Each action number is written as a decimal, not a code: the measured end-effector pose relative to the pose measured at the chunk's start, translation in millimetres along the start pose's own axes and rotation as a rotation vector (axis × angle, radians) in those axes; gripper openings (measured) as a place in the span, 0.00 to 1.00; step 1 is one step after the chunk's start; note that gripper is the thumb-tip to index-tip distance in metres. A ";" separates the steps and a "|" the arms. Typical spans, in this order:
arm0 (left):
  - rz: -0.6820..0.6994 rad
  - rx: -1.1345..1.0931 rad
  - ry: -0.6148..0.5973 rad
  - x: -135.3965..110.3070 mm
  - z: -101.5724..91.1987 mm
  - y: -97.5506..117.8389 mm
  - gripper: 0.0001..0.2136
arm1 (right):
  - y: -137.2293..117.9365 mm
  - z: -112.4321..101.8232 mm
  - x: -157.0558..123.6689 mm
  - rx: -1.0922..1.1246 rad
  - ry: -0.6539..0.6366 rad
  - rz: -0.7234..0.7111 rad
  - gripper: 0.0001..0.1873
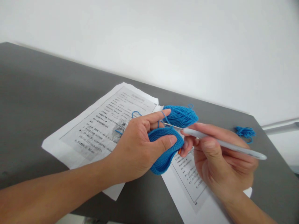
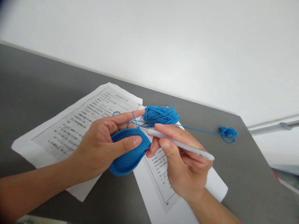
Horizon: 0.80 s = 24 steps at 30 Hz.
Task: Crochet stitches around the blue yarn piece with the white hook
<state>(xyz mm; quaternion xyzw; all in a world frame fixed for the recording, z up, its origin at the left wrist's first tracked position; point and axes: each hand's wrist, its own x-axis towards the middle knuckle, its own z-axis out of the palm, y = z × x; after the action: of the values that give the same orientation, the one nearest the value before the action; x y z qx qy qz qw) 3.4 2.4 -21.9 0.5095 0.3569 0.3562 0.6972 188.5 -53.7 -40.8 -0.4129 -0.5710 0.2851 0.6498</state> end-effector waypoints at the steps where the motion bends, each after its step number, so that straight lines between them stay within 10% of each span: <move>1: -0.003 0.001 -0.002 -0.2 0.0 0.4 0.30 | -1.5 0.4 1.2 0.021 0.003 0.014 0.10; 24: 0.145 0.316 0.127 3.4 3.7 2.9 0.32 | -0.4 -13.3 7.2 -0.114 -0.073 -0.248 0.13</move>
<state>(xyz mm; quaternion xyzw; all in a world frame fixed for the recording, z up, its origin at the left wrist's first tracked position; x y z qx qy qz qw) 7.8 4.3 -18.7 0.6136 0.4143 0.3765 0.5569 202.8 -50.7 -36.9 -0.3651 -0.6560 0.1845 0.6343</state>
